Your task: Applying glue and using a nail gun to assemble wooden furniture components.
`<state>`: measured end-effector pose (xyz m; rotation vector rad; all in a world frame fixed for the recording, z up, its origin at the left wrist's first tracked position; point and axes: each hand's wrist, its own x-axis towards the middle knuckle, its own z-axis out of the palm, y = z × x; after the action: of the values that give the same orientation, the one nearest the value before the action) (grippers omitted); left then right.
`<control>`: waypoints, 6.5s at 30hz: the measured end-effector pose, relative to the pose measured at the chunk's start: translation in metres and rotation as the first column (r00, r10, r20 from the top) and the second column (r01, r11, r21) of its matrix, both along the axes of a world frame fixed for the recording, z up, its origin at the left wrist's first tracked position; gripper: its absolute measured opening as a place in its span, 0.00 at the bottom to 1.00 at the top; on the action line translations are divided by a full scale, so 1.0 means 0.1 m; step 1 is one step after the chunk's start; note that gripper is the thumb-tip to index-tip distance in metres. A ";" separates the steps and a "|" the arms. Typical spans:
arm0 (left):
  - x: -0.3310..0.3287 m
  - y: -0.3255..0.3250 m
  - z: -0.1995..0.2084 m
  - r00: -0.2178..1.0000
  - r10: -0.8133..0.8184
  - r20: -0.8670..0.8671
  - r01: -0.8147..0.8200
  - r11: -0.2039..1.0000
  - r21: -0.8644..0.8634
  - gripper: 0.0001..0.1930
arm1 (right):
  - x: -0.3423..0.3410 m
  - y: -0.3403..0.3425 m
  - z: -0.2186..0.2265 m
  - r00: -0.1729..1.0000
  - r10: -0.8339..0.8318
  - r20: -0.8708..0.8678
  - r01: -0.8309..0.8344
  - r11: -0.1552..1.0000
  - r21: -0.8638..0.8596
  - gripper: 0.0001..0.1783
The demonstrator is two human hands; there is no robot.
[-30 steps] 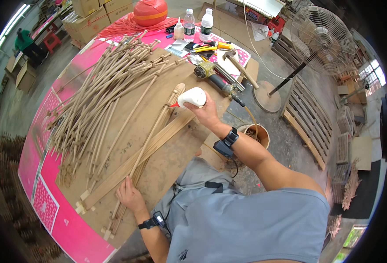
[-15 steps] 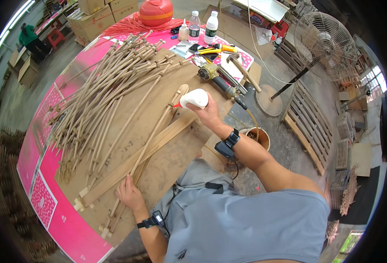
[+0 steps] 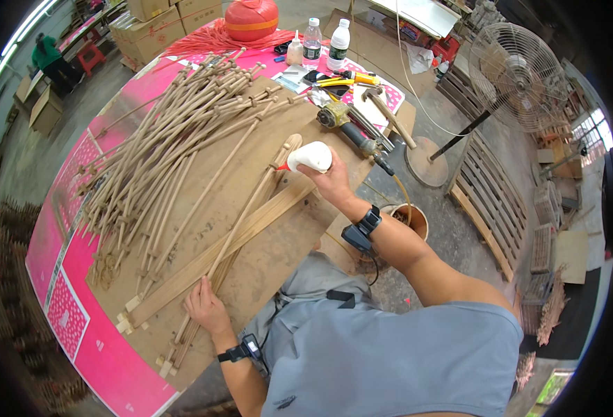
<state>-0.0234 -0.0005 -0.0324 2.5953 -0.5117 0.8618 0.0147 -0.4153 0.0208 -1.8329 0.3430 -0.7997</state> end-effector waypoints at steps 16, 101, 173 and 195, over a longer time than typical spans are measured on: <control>-0.01 -0.03 0.04 1.000 -0.008 -0.019 0.007 0.999 -0.047 0.12 | -0.44 0.57 0.40 0.943 0.313 -0.108 -0.291 0.939 0.181 0.29; -0.02 0.04 0.39 0.988 -0.112 -0.108 0.087 0.973 -0.213 0.27 | -0.47 3.39 0.29 0.459 0.817 -0.349 -0.869 0.330 -0.369 0.28; -0.03 -0.07 0.05 0.999 -0.017 -0.047 0.014 0.998 -0.064 0.17 | -0.70 1.47 -0.21 0.752 0.658 0.041 0.118 -0.195 0.974 0.25; -0.04 0.06 -0.10 0.997 -0.065 -0.038 0.064 0.998 -0.026 0.11 | -0.70 1.55 -0.32 0.788 0.595 0.161 0.146 -0.434 0.889 0.39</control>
<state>-0.0277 0.0053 -0.0420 2.5526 -0.5673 0.7905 -0.0553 -0.2599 -0.0112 -0.0999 0.5798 0.5202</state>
